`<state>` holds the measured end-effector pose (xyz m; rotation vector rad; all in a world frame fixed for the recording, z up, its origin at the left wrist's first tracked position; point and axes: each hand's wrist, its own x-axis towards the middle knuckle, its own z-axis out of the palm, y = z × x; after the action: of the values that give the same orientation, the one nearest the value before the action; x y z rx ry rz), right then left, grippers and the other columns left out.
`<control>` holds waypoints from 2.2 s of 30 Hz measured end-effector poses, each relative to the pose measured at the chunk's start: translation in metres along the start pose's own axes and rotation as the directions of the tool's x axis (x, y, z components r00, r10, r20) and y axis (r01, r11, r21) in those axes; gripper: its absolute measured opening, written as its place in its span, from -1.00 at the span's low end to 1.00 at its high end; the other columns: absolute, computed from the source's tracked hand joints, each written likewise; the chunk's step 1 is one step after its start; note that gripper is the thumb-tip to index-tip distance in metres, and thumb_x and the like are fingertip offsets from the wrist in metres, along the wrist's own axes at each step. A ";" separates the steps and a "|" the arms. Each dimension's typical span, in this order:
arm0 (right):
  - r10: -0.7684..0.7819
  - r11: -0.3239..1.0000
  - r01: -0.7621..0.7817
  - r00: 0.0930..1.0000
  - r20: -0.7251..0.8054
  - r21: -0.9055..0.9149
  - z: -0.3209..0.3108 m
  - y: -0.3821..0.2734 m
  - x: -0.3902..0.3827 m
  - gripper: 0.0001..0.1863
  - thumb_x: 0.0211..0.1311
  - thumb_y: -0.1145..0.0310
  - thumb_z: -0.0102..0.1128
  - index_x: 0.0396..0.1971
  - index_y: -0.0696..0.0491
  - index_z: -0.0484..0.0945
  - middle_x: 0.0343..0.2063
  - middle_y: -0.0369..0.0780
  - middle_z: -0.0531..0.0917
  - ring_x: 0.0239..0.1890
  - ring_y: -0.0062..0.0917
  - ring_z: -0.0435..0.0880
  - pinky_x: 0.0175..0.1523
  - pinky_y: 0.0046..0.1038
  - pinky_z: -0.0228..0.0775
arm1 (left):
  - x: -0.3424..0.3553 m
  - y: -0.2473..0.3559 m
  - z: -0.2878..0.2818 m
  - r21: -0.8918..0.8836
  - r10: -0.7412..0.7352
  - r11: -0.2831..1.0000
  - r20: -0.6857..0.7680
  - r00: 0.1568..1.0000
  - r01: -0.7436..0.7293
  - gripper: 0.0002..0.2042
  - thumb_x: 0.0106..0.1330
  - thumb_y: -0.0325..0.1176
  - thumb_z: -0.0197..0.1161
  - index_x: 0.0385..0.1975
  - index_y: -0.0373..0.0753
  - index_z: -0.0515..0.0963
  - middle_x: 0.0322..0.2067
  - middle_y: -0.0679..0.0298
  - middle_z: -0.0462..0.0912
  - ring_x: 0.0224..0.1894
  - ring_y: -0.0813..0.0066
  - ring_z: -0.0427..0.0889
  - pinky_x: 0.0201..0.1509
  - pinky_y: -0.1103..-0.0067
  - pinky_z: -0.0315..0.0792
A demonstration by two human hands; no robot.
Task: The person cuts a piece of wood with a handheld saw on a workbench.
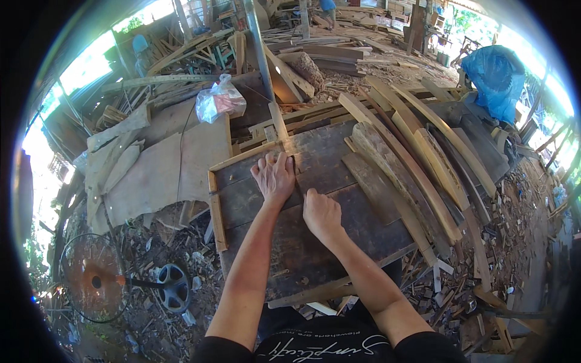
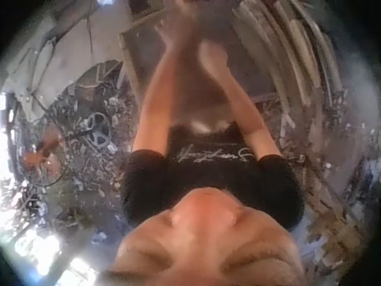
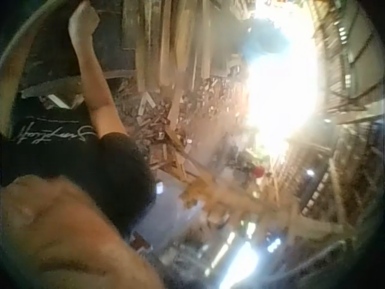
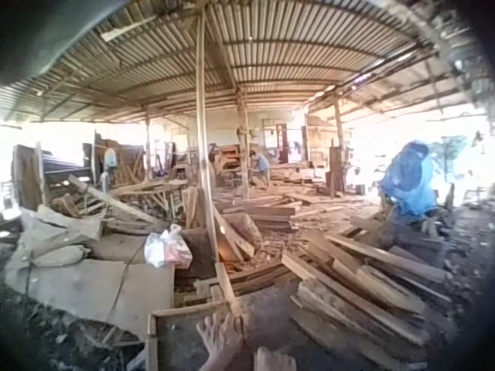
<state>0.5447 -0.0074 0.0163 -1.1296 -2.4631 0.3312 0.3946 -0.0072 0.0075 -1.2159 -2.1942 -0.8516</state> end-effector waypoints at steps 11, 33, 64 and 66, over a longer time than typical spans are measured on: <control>0.001 0.999 0.000 0.999 -0.033 0.040 0.020 0.002 0.058 -0.73 0.32 0.27 -0.07 -0.38 0.13 0.55 -0.43 0.04 0.67 -0.31 -0.06 0.69 -0.15 -0.11 0.51 | 0.000 0.005 0.000 0.006 -0.008 1.000 0.003 1.000 0.008 -0.80 0.31 -0.17 0.08 -0.34 -0.12 0.55 -0.24 0.10 0.53 -0.14 0.15 0.44 -0.05 0.25 0.16; 0.009 1.000 -0.008 1.000 -0.020 0.030 0.012 0.003 0.028 -0.75 0.30 0.27 0.01 -0.43 0.13 0.56 -0.47 0.02 0.67 -0.35 -0.06 0.69 -0.17 -0.11 0.52 | 0.002 -0.001 0.007 0.042 -0.017 0.999 -0.025 1.000 0.018 -0.79 0.33 -0.12 0.08 -0.29 -0.08 0.55 -0.23 0.13 0.54 -0.11 0.14 0.47 -0.04 0.22 0.17; -0.042 0.994 0.047 0.997 -0.060 0.096 0.008 0.005 0.011 -0.72 0.27 0.22 0.07 -0.42 0.14 0.57 -0.48 0.04 0.67 -0.34 -0.04 0.69 -0.16 -0.08 0.50 | -0.037 0.008 -0.019 0.060 0.015 0.998 -0.032 0.999 -0.013 -0.80 0.31 -0.15 0.08 -0.31 -0.11 0.53 -0.28 0.13 0.52 -0.17 0.15 0.45 -0.05 0.25 0.16; -0.043 0.993 0.050 0.997 -0.067 0.105 0.005 0.005 0.002 -0.72 0.28 0.22 0.07 -0.42 0.14 0.56 -0.49 0.04 0.67 -0.35 -0.04 0.69 -0.17 -0.08 0.50 | -0.044 0.010 -0.024 0.072 0.011 0.997 -0.007 1.000 -0.011 -0.80 0.31 -0.15 0.08 -0.31 -0.11 0.54 -0.28 0.13 0.52 -0.17 0.15 0.45 -0.05 0.25 0.16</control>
<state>0.5444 -0.0028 0.0101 -1.0219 -2.3815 0.4007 0.4269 -0.0448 -0.0029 -1.1875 -2.1911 -0.7640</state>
